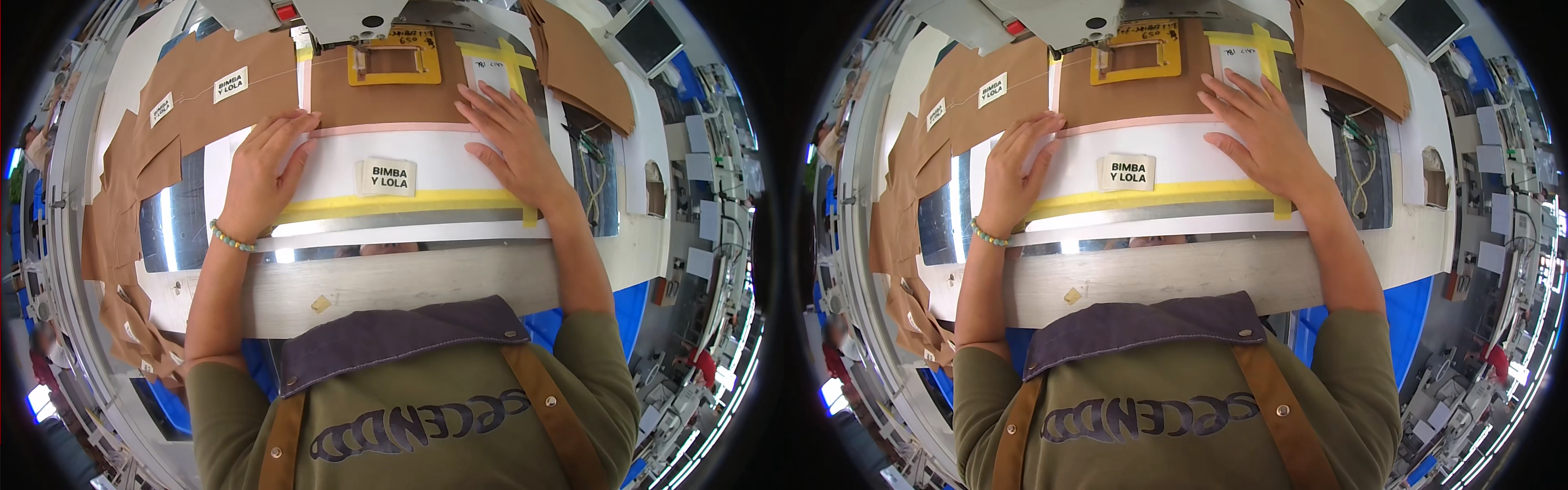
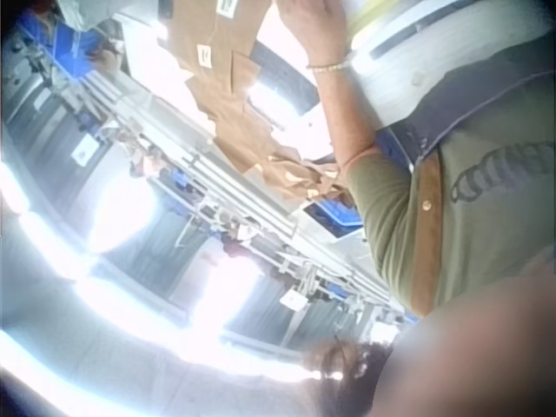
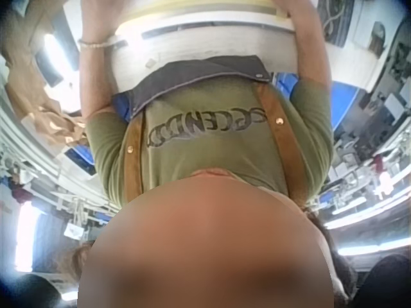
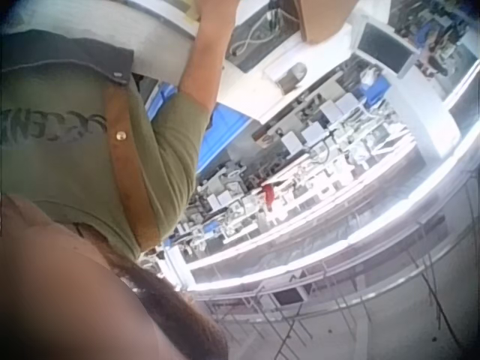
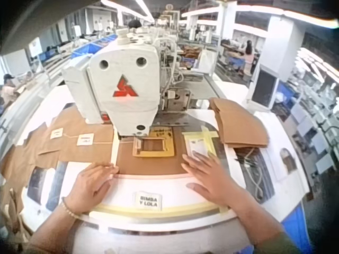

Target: Sewing brand labels onto fabric or leather components using an industrial sewing machine.

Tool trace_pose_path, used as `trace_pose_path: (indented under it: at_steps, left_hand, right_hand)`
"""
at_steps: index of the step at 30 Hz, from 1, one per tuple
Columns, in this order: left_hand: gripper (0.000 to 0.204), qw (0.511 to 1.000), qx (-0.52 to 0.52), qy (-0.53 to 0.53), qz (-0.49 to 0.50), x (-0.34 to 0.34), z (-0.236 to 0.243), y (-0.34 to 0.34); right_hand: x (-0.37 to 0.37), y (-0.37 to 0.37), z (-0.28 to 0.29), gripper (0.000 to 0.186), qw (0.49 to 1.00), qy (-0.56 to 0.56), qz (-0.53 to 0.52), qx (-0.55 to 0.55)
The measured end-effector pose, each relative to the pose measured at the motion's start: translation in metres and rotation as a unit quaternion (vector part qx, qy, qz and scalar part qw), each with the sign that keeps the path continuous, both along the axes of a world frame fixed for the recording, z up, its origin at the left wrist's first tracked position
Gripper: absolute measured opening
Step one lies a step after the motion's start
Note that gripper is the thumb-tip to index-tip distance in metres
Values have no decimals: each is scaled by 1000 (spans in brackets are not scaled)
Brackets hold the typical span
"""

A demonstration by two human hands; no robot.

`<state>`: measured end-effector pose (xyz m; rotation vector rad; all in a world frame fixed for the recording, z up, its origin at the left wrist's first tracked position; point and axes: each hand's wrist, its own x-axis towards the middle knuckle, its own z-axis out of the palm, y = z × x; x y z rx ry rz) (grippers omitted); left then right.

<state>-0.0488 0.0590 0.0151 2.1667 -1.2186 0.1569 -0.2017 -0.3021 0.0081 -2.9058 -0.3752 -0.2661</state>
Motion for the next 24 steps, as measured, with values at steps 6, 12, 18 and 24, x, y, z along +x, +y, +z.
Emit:
trace_pose_path:
  at_steps: [6,12,18,24]
  left_hand:
    - [35,999,-19,-44,8,-1,-2,-2]
    - [35,997,-78,-18,5,-6,3,-6]
    - [42,997,-13,42,-69,-31,10,-20]
    - [51,995,8,18,-102,-40,7,-40]
  right_hand:
    - [3,1,67,37,980,-72,20,183]
    - [-14,26,170,30,883,-119,194,411]
    - [-10,55,199,30,882,-94,260,381]
    - [-11,62,203,30,881,-92,271,376]
